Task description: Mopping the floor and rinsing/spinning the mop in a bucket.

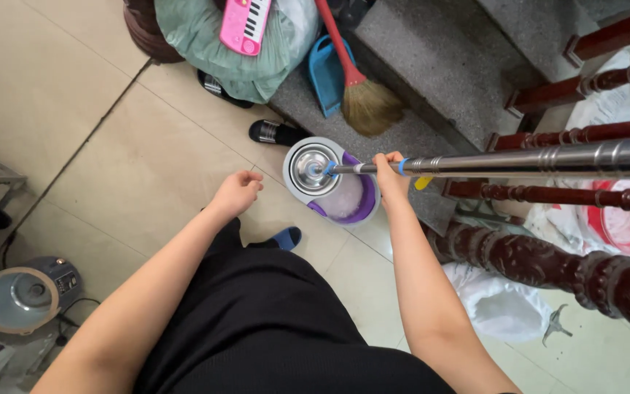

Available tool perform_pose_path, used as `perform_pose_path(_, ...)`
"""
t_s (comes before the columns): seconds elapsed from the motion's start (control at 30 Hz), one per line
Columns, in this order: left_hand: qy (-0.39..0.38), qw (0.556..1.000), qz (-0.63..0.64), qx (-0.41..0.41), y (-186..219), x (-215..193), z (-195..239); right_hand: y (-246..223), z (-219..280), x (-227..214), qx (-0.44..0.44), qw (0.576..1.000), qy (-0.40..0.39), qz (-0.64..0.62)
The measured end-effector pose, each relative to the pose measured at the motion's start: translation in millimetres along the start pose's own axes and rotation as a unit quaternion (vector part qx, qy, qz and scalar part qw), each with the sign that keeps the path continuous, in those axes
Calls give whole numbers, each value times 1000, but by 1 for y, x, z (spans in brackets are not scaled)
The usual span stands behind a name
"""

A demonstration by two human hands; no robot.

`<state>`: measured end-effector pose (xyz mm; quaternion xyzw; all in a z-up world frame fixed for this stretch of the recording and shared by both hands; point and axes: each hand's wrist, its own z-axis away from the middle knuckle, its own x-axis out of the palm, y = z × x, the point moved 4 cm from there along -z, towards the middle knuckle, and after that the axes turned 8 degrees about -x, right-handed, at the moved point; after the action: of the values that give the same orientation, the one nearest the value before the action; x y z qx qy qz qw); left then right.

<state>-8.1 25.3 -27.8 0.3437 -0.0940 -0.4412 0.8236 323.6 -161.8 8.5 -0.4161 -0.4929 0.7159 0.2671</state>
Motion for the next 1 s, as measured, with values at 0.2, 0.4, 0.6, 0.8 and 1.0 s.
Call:
perform_pose_path(0.2,-5,1000,-27,-5,10,2,10,-1,4,-3,14,1000,5,4)
perform_pose_path(0.4,-16,999,-38,-7,7,6,8,2,16,-10,6,1000,4,-18)
perform_pose_path(0.6,-22,998,-54,-4,7,11,2,-5,26,-16,11,1000,16,6)
perform_pose_path(0.8,-47,997,-59,4,7,22,-7,-51,40,-35,-30,996,68,-55)
perform_pose_path(1.0,-102,991,-91,9,10,52,-24,-116,72,-76,-105,966,143,-190)
